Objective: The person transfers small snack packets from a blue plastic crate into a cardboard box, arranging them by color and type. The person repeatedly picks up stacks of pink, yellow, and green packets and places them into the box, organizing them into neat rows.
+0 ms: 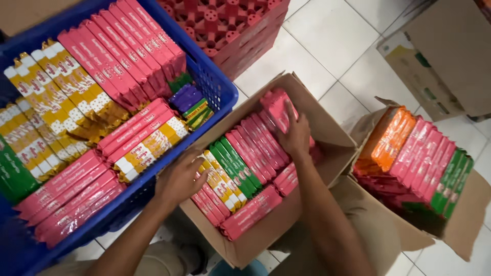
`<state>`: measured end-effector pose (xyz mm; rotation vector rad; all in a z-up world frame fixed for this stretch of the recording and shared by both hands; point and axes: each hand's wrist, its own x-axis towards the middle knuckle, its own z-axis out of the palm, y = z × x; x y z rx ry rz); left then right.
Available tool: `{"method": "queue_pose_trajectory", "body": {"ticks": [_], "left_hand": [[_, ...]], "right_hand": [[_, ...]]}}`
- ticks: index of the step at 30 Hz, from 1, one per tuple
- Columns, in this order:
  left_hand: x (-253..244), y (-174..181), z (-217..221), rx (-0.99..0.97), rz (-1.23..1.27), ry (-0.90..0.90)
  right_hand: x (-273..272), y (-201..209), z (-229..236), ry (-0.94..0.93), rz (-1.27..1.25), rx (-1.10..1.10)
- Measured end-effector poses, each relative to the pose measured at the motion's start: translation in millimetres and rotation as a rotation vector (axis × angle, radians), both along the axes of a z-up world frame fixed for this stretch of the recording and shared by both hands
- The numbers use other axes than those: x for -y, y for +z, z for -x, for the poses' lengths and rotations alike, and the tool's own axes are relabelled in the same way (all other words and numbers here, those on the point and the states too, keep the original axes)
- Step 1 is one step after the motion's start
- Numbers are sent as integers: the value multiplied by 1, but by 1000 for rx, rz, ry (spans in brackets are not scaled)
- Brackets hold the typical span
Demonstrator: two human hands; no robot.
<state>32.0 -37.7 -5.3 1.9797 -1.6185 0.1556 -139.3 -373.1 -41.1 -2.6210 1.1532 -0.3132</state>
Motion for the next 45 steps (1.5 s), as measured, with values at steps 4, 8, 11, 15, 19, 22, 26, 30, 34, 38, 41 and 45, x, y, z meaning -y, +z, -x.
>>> {"method": "queue_pose_trajectory", "body": {"ticks": [4, 8, 11, 15, 19, 22, 26, 30, 34, 38, 41, 45], "left_hand": [[0, -2, 2, -39, 18, 23], [2, -11, -1, -11, 16, 66], [-4, -11, 4, 12, 16, 92], [0, -8, 3, 62, 12, 116], [3, -5, 2, 44, 28, 106], [4, 2, 3, 62, 36, 116], [6, 19, 7, -70, -66, 92], [3, -10, 4, 55, 55, 112], [-2, -15, 8, 59, 50, 108], [-3, 11, 7, -46, 42, 66], [-4, 19, 6, -77, 54, 54], [-3, 1, 4, -39, 94, 64]], "right_hand": [[18, -71, 13, 8, -92, -62], [13, -82, 1, 102, -21, -53], [15, -109, -3, 129, 74, -46], [15, -119, -3, 136, 40, -139], [11, -101, -5, 130, -18, -222], [3, -71, -11, 169, 11, -206], [-5, -34, -19, 168, -227, -333], [-16, -15, -22, 204, -161, -393], [-36, -29, -17, 167, -104, -437], [-47, -15, -15, 147, -68, -477], [-49, -15, -15, 131, -121, -518], [-46, -54, -29, 81, -123, -565]]}}
